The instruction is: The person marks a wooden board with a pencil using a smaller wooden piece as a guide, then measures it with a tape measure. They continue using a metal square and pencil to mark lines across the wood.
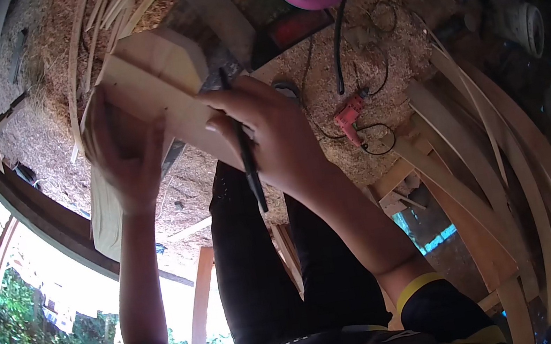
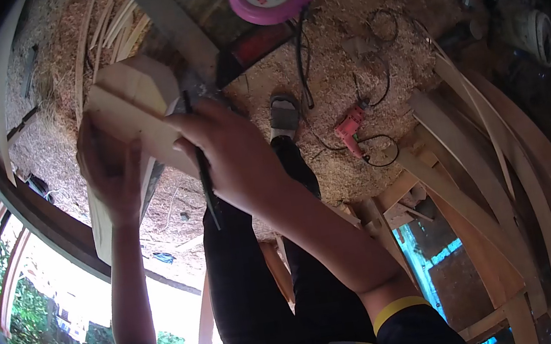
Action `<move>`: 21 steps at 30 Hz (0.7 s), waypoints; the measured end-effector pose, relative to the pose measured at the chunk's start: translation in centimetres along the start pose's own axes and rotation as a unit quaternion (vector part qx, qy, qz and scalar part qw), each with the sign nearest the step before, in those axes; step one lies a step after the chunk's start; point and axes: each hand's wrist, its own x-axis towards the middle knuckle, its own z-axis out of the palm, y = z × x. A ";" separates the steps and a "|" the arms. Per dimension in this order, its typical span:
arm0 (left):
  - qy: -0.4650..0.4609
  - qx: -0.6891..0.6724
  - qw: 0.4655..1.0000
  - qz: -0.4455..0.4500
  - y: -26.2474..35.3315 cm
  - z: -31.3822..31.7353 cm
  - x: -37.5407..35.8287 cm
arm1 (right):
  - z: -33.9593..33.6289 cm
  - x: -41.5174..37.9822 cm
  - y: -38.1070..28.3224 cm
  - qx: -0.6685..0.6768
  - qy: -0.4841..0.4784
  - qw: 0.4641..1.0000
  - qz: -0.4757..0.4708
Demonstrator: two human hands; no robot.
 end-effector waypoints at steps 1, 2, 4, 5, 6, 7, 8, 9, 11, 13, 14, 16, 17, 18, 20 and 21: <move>0.008 0.001 1.000 -0.004 0.0 0.0 -0.1 | -0.1 0.1 -0.1 -0.012 0.002 1.000 0.002; 0.011 0.010 1.000 0.001 0.1 0.0 -0.1 | -0.3 0.3 -0.1 -0.030 0.003 0.999 -0.019; 0.010 0.027 1.000 -0.009 0.8 -0.4 0.2 | -0.7 0.7 -0.4 -0.054 -0.016 0.998 -0.024; 0.021 0.026 0.999 -0.015 1.0 -0.5 0.2 | -1.0 0.8 -0.8 -0.073 -0.030 0.997 -0.019; 0.028 0.034 0.999 -0.011 1.0 -0.3 0.2 | -1.6 1.0 -1.4 -0.093 -0.043 0.995 -0.007; 0.033 0.041 0.999 -0.008 1.3 -0.4 0.4 | -1.9 1.0 -1.6 -0.098 -0.050 0.994 -0.014; 0.033 0.033 0.999 -0.028 1.7 -0.6 0.5 | -2.0 1.1 -1.4 -0.089 -0.019 0.996 -0.006; 0.042 0.031 0.998 -0.035 2.0 -0.8 0.5 | -2.4 1.6 -2.2 -0.078 0.012 0.997 0.004; 0.038 0.042 0.998 -0.034 2.2 -0.9 0.7 | -3.5 2.6 -4.1 -0.131 -0.002 0.991 -0.029; 0.056 0.030 0.997 -0.042 2.1 -0.9 1.0 | -3.5 3.3 -6.6 0.028 0.035 0.993 0.106; 0.056 0.026 0.997 -0.042 2.1 -1.0 0.9 | -2.8 3.7 -6.5 0.091 0.054 0.992 0.067; 0.048 0.019 0.997 -0.063 2.3 -1.1 0.6 | -2.1 4.5 -6.1 0.071 0.035 0.996 0.052; 0.053 0.019 0.996 -0.067 2.4 -1.2 0.5 | -1.8 4.6 -6.2 0.054 0.024 0.997 0.043; 0.050 -0.001 0.996 -0.076 2.5 -1.4 0.6 | -1.4 4.9 -6.7 0.044 0.028 0.998 0.038; 0.038 -0.006 0.995 -0.087 2.7 -1.5 0.8 | -0.8 5.0 -6.7 0.051 0.018 0.997 0.051; 0.044 -0.005 0.995 -0.089 2.7 -1.8 1.0 | -0.3 5.0 -6.3 0.059 0.011 0.996 0.067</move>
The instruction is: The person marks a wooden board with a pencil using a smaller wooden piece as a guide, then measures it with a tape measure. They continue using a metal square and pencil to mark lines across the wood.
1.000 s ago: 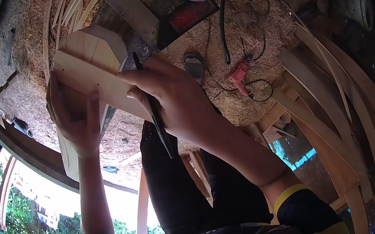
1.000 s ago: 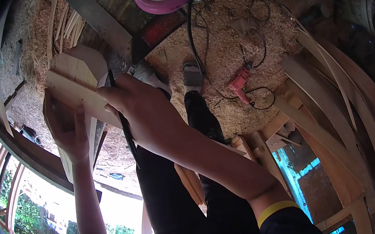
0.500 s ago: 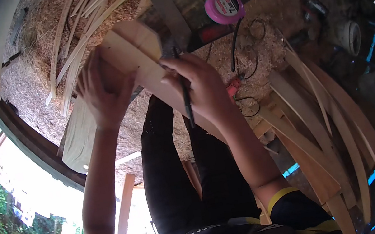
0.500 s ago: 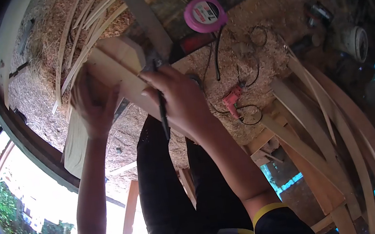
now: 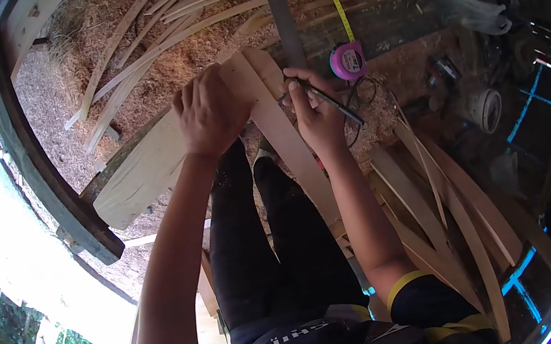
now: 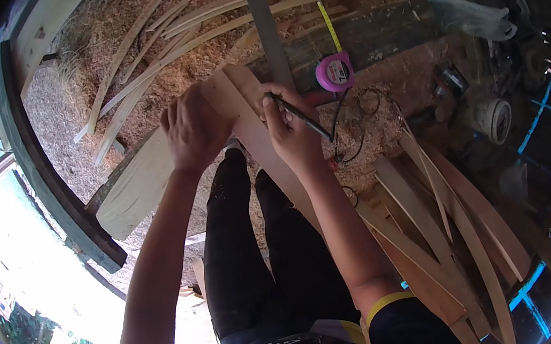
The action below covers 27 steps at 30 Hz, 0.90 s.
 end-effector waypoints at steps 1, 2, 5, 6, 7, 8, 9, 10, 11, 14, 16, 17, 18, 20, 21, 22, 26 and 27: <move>-0.003 -0.002 1.000 0.004 0.1 -0.2 0.1 | 0.5 0.1 0.4 -0.006 -0.006 1.000 -0.023; -0.007 -0.004 1.000 0.008 0.2 -0.2 0.2 | 0.7 0.2 0.8 -0.008 -0.012 1.000 -0.027; 0.002 -0.009 1.000 0.002 0.1 -0.2 0.3 | 1.7 0.4 1.2 0.029 -0.032 0.999 0.001; 0.004 -0.012 1.000 0.002 0.1 -0.2 0.3 | 2.1 0.7 1.5 0.020 -0.037 0.999 -0.013; 0.004 -0.013 1.000 -0.002 0.3 -0.2 0.2 | 2.3 1.0 1.7 0.011 -0.043 0.999 -0.027; 0.005 -0.010 1.000 -0.007 0.4 -0.1 0.2 | 2.6 1.3 1.9 0.010 -0.045 0.999 -0.025; 0.007 -0.007 1.000 -0.012 0.5 -0.1 0.3 | 2.9 1.7 1.8 0.004 -0.057 0.997 -0.042; 0.006 -0.008 1.000 -0.016 0.5 0.0 0.2 | 3.1 2.0 1.7 -0.002 -0.069 0.996 -0.058; 0.005 0.000 1.000 -0.019 0.6 0.1 0.2 | 3.1 2.1 1.6 -0.004 -0.072 0.996 -0.055; 0.001 0.003 1.000 -0.026 0.2 0.4 0.1 | 2.9 2.0 1.6 -0.051 -0.069 0.993 -0.079; 0.000 0.000 1.000 -0.029 0.2 0.4 0.1 | 2.3 1.2 2.7 -0.042 -0.063 0.994 -0.078; -0.004 0.005 1.000 -0.029 0.2 0.3 0.1 | 2.0 0.7 3.5 -0.044 -0.066 0.994 -0.076; -0.008 0.010 0.999 -0.030 0.2 0.2 0.0 | 1.8 0.2 4.1 -0.059 -0.069 0.991 -0.096; -0.012 0.010 0.999 -0.032 0.2 0.1 -0.1 | 1.3 -0.7 5.2 -0.077 -0.077 0.988 -0.114; -0.015 0.012 0.999 -0.030 0.2 0.2 0.0 | 1.3 -0.9 5.1 -0.100 -0.079 0.982 -0.140; -0.015 0.010 0.999 -0.034 0.3 0.2 0.0 | 1.3 -1.1 5.0 -0.123 -0.080 0.975 -0.166; -0.015 0.023 0.999 -0.039 0.3 0.4 0.0 | 1.3 -1.0 4.8 -0.185 -0.098 0.961 -0.182; -0.007 0.025 0.999 -0.034 0.3 0.4 0.0 | 1.5 -0.9 4.5 -0.203 -0.099 0.954 -0.195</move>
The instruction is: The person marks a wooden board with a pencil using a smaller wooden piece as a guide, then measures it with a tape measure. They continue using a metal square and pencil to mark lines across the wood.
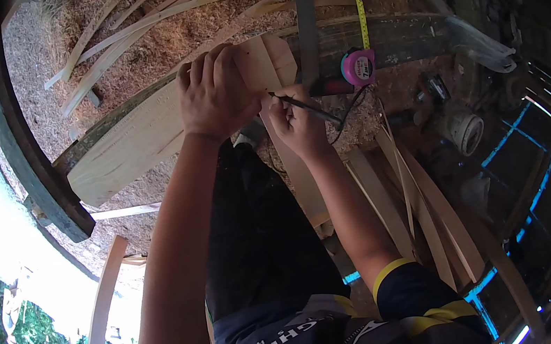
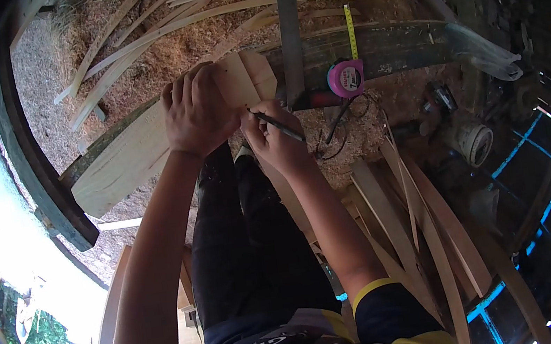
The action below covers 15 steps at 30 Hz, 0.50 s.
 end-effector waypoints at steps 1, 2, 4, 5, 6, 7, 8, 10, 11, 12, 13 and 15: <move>0.000 0.000 1.000 -0.002 0.0 0.1 0.0 | 0.0 0.2 -0.2 -0.019 -0.003 1.000 -0.012; 0.008 -0.003 1.000 0.002 0.1 0.1 0.1 | 0.0 0.4 -0.2 -0.018 -0.005 1.000 -0.013; 0.017 -0.005 1.000 0.003 0.1 0.0 0.1 | 0.0 0.5 -0.2 -0.041 -0.009 0.999 -0.011; 0.010 0.000 1.000 0.003 0.0 -0.1 0.1 | 0.1 0.6 -0.2 -0.040 -0.012 0.999 -0.012; 0.004 0.004 1.000 0.004 0.0 0.0 0.1 | 0.0 0.7 -0.2 -0.043 -0.016 0.999 -0.011; 0.004 0.004 1.000 0.003 0.1 0.0 0.1 | -0.1 0.7 -0.3 -0.047 -0.019 0.999 -0.011; 0.004 0.004 1.000 0.000 0.1 0.0 0.1 | -0.1 0.8 -0.3 -0.047 -0.021 0.999 -0.012; 0.004 0.004 1.000 -0.004 0.1 -0.1 0.1 | -0.1 1.0 -0.5 -0.060 -0.022 0.998 -0.020; 0.008 -0.001 1.000 -0.001 0.1 -0.1 0.1 | -0.1 1.1 -0.6 -0.060 -0.023 0.998 -0.021; 0.011 -0.007 1.000 0.001 0.1 -0.2 0.1 | -0.1 1.2 -0.6 -0.063 -0.018 0.997 -0.035; 0.012 -0.007 1.000 0.000 0.1 -0.2 0.1 | -0.1 1.3 -0.6 -0.066 -0.012 0.997 -0.049; 0.010 -0.007 1.000 0.003 0.0 -0.1 0.1 | -0.1 1.5 -0.7 -0.070 -0.020 0.996 -0.048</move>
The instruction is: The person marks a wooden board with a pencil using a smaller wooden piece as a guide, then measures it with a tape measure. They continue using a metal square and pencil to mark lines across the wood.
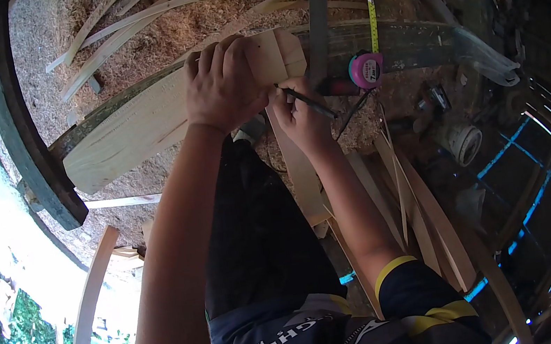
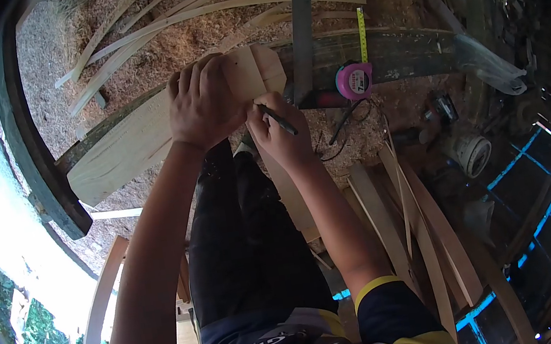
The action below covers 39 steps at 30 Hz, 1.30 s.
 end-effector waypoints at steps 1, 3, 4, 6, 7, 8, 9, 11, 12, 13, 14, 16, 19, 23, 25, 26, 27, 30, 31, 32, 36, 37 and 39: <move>0.000 0.001 1.000 -0.002 -0.1 0.0 0.0 | -0.1 0.1 -0.1 -0.004 -0.006 1.000 0.002; 0.007 0.005 1.000 0.007 -0.1 0.0 -0.1 | -0.2 0.2 -0.4 -0.006 -0.009 1.000 0.001; 0.007 0.006 1.000 0.006 -0.1 -0.1 0.0 | -0.2 0.3 -0.4 -0.009 -0.010 1.000 0.002; 0.010 0.000 1.000 0.000 0.0 -0.1 0.0 | -0.2 0.3 -0.5 -0.009 -0.017 1.000 0.010; 0.011 0.000 1.000 -0.001 0.1 -0.2 0.0 | -0.3 0.3 -0.4 -0.011 -0.023 1.000 0.018; 0.015 -0.004 1.000 0.000 0.2 -0.2 0.0 | -0.3 0.3 -0.4 -0.011 -0.023 1.000 0.018; 0.020 -0.008 1.000 0.001 0.2 -0.1 0.0 | -0.2 0.4 -0.4 -0.005 -0.016 1.000 0.006; 0.022 -0.010 1.000 0.004 0.0 -0.2 0.0 | -0.2 0.5 -0.5 0.002 -0.009 1.000 -0.005; 0.024 -0.012 1.000 0.008 -0.1 -0.2 -0.1 | -0.2 0.4 -0.5 0.000 -0.014 1.000 0.003; 0.024 -0.012 1.000 0.007 -0.1 -0.2 -0.1 | -0.2 0.4 -0.5 -0.001 -0.020 1.000 0.011; 0.021 -0.013 1.000 0.008 -0.1 -0.3 -0.1 | -0.2 0.4 -0.5 -0.001 -0.020 1.000 0.011; 0.018 -0.014 1.000 0.010 -0.1 -0.3 0.0 | -0.3 0.4 -0.6 -0.009 -0.025 0.999 0.018; 0.012 -0.010 1.000 0.006 -0.1 -0.2 0.0 | -0.6 0.7 -0.7 0.004 -0.036 0.999 0.016; 0.005 -0.005 1.000 0.005 -0.2 -0.2 -0.1 | -0.8 1.0 -1.1 -0.015 -0.053 0.998 0.036; 0.010 -0.005 1.000 0.007 -0.2 -0.2 -0.1 | -0.8 1.1 -1.3 -0.030 -0.055 0.997 0.036; 0.016 -0.011 1.000 0.007 -0.1 -0.2 -0.1 | -0.8 1.2 -1.4 -0.029 -0.055 0.997 0.035; 0.023 -0.015 1.000 0.006 -0.1 -0.2 -0.1 | -0.8 1.2 -1.4 -0.033 -0.051 0.998 0.029; 0.027 -0.027 0.999 0.010 -0.2 -0.3 0.0 | -0.8 1.2 -1.4 -0.029 -0.052 0.998 0.022; 0.027 -0.026 0.999 0.009 -0.2 -0.3 -0.1 | -0.9 1.2 -1.4 -0.024 -0.056 0.998 0.021; 0.024 -0.025 0.999 0.009 -0.2 -0.3 -0.1 | -0.9 1.1 -1.3 -0.023 -0.057 0.998 0.020; 0.025 -0.029 0.999 0.010 -0.3 -0.2 0.0 | -1.2 1.4 -1.4 -0.025 -0.078 0.996 0.044; 0.026 -0.028 0.999 0.009 -0.3 -0.2 0.0 | -1.2 1.5 -1.3 -0.026 -0.086 0.994 0.057; 0.026 -0.030 0.999 0.009 -0.2 -0.3 -0.1 | -1.1 1.4 -1.4 -0.023 -0.081 0.995 0.047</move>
